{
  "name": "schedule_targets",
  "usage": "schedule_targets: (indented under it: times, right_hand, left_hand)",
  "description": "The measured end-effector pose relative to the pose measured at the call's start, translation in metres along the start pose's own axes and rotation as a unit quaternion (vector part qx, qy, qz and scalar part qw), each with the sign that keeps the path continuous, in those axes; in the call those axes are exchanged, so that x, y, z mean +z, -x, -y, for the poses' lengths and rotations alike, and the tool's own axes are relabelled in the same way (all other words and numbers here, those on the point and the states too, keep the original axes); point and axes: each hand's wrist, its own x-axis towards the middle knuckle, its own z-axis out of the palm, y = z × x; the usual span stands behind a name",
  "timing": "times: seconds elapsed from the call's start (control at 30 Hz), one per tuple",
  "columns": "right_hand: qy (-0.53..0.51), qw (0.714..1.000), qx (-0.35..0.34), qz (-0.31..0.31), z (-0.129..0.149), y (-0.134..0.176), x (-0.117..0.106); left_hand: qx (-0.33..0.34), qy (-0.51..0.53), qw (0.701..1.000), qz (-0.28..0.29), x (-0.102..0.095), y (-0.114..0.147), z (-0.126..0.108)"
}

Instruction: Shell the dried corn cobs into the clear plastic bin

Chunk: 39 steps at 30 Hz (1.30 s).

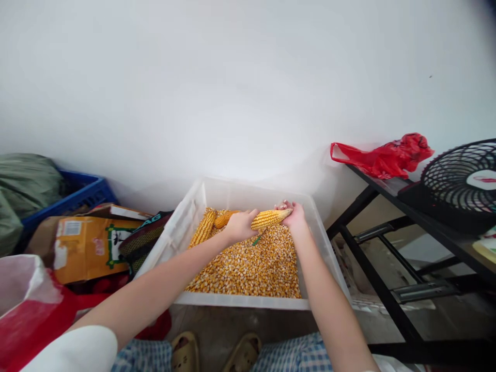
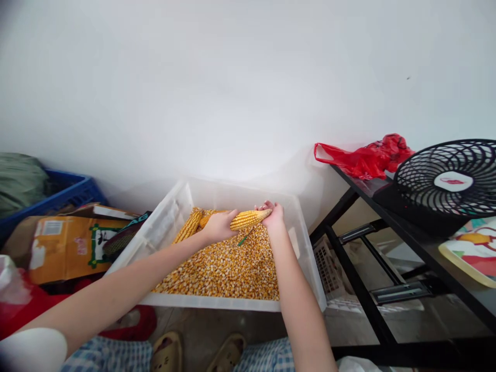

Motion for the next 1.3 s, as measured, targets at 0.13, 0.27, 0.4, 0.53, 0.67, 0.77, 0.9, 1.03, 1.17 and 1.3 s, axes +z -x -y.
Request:
schedule_targets:
  times: [0.13,0.27,0.4,0.53,0.67,0.77,0.9,1.03,1.17,1.3]
  right_hand:
    - [-0.005,0.999,-0.016,0.05,0.0,0.001,0.0]
    - [-0.028,0.997,-0.072,0.025,-0.005,0.005,0.005]
    - [-0.02,0.986,-0.165,-0.027,-0.011,0.01,0.011]
    - [0.008,0.969,-0.244,-0.047,-0.017,0.012,0.015]
    - [0.034,0.959,-0.28,-0.038,-0.024,0.014,0.021]
    - [0.046,0.953,-0.297,-0.027,-0.028,0.014,0.023]
    - [0.041,0.962,-0.269,0.026,-0.025,0.013,0.022]
    - [0.061,0.97,-0.207,0.11,-0.016,0.011,0.018]
    - [0.072,0.972,-0.191,0.12,-0.008,0.007,0.014]
    - [0.068,0.973,-0.2,0.093,-0.01,0.002,0.012]
  left_hand:
    - [-0.001,-0.024,1.0,0.004,-0.002,-0.001,0.003]
    - [-0.029,-0.006,0.999,0.019,0.004,0.005,-0.004]
    - [-0.03,0.074,0.997,0.016,0.012,0.011,-0.012]
    - [-0.029,0.192,0.981,0.024,0.015,0.013,-0.015]
    - [-0.027,0.314,0.947,0.059,0.015,0.011,-0.016]
    - [-0.017,0.417,0.903,0.105,0.013,0.009,-0.015]
    - [-0.026,0.51,0.842,0.173,0.006,0.005,-0.014]
    - [-0.03,0.534,0.822,0.198,-0.001,0.003,-0.013]
    - [-0.003,0.498,0.849,0.174,-0.001,0.002,-0.008]
    - [-0.015,0.378,0.92,0.096,0.006,-0.001,-0.001]
